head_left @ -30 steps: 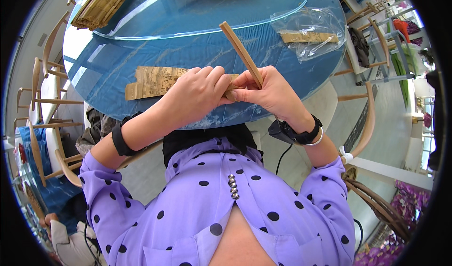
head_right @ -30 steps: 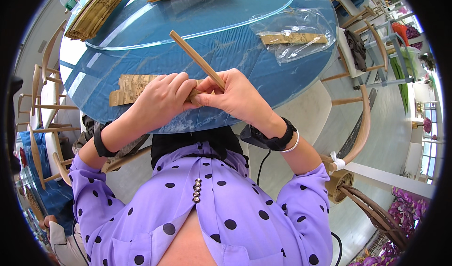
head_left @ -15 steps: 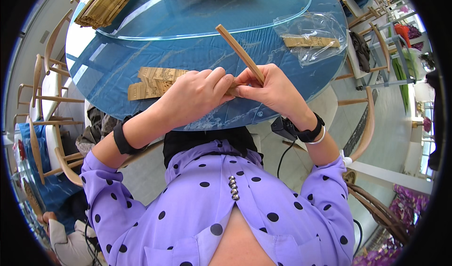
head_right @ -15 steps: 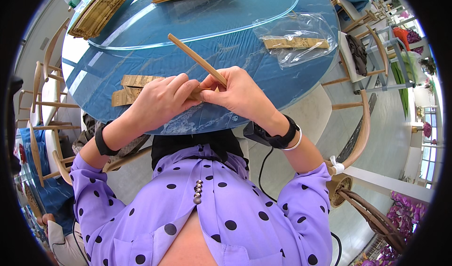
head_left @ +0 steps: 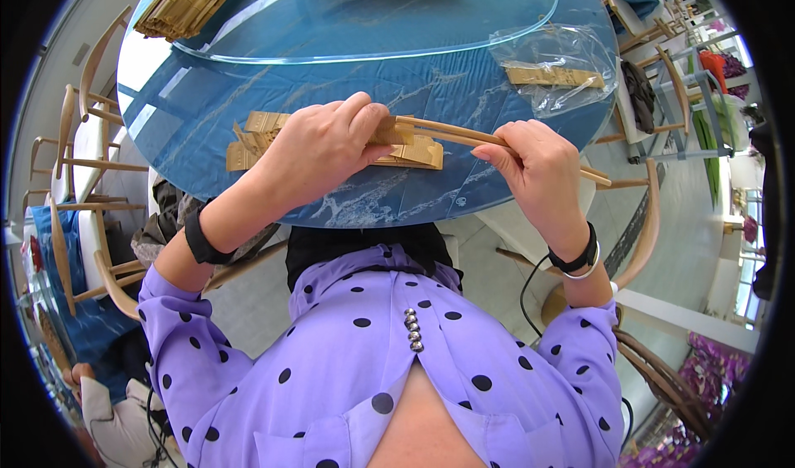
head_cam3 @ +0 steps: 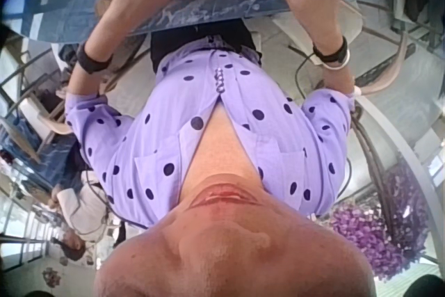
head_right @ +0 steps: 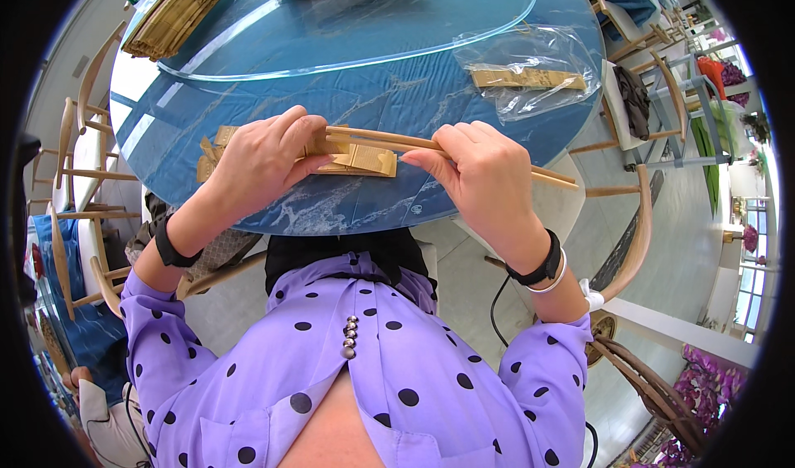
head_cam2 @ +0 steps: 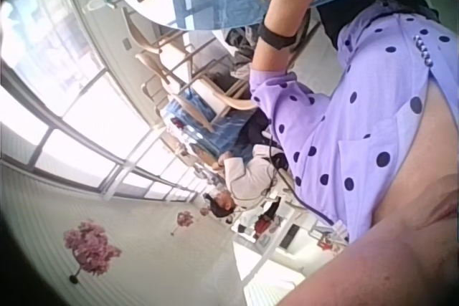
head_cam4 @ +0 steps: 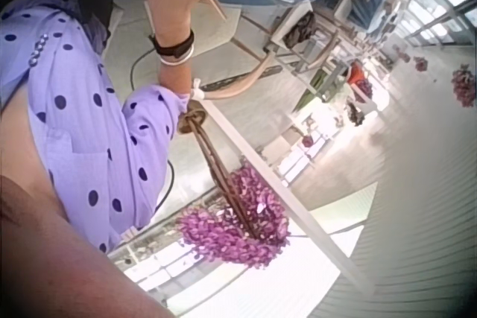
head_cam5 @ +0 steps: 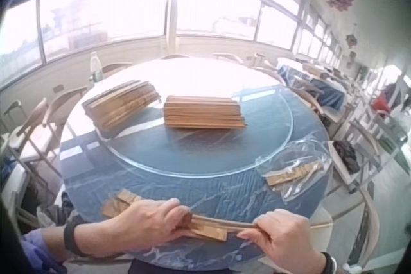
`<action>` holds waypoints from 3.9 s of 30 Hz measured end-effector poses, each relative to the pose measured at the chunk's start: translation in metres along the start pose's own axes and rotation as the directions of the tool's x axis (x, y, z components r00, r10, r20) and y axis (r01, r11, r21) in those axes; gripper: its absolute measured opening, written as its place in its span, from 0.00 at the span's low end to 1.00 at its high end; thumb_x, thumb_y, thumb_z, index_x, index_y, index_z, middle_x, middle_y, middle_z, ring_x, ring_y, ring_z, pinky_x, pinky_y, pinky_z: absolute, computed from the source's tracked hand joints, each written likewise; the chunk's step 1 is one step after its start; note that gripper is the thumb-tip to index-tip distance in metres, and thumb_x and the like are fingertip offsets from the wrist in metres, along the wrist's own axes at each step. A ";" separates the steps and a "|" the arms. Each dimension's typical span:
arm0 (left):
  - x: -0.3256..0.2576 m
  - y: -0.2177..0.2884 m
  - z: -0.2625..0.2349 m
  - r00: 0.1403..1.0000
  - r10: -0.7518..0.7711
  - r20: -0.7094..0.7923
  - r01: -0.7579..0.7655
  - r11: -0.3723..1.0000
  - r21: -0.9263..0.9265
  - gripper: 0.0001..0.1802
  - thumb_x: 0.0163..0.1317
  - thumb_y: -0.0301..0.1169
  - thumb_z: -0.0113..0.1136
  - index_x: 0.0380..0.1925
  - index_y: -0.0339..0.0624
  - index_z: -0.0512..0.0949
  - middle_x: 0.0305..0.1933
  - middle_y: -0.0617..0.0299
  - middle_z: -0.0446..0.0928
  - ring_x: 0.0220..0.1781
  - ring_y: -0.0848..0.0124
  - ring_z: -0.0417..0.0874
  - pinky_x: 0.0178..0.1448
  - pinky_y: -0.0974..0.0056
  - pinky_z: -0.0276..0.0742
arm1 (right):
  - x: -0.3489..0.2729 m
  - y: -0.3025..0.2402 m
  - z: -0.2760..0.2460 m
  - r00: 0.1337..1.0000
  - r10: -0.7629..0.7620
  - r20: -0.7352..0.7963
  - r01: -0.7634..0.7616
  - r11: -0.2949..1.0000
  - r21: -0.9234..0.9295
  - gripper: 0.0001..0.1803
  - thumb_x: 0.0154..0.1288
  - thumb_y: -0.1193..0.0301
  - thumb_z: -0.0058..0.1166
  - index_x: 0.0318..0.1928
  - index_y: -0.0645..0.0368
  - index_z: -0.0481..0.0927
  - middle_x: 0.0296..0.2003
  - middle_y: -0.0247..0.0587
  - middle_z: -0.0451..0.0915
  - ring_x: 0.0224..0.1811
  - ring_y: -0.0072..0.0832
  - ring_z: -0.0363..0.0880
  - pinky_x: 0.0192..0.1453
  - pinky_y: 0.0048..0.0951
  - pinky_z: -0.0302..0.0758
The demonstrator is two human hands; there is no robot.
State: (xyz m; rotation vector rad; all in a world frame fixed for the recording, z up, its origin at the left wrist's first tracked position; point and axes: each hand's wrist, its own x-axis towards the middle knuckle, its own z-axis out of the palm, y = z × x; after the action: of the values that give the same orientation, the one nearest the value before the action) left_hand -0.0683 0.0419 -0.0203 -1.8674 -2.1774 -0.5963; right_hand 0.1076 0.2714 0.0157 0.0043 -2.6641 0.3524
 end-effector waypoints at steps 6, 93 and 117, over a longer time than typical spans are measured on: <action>0.000 -0.001 0.000 1.000 -0.009 -0.012 0.009 1.000 0.008 0.20 0.66 0.43 0.67 0.45 0.40 0.74 0.36 0.60 0.74 0.32 0.65 0.82 0.36 0.62 0.78 | -0.006 0.001 0.002 0.998 -0.019 -0.051 0.015 0.996 -0.086 0.23 0.64 0.53 0.67 0.25 0.57 0.76 0.19 0.37 0.70 0.22 0.34 0.70 0.25 0.35 0.67; -0.020 0.047 0.005 0.497 -0.861 0.110 0.180 -0.022 -0.983 0.21 0.79 0.40 0.58 0.26 0.39 0.78 0.20 0.72 0.72 0.15 0.87 0.63 0.18 0.76 0.51 | -0.005 -0.084 0.063 0.992 0.055 -0.113 -0.046 0.996 0.080 0.21 0.75 0.64 0.59 0.62 0.62 0.79 0.29 0.40 0.74 0.27 0.36 0.78 0.29 0.36 0.75; -0.033 0.035 0.009 0.543 -0.839 -0.037 0.200 0.172 -0.964 0.14 0.77 0.34 0.60 0.34 0.35 0.82 0.24 0.73 0.73 0.25 0.88 0.68 0.28 0.76 0.60 | -0.032 -0.074 0.053 0.994 0.095 -0.060 -0.075 0.960 0.271 0.18 0.76 0.69 0.58 0.61 0.64 0.80 0.29 0.43 0.79 0.23 0.37 0.78 0.28 0.35 0.74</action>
State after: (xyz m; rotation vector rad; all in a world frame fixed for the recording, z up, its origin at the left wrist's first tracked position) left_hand -0.0277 0.0197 -0.0362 -0.5639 -2.0808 -2.5799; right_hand 0.1173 0.1847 -0.0258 -0.0387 -2.5298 0.7260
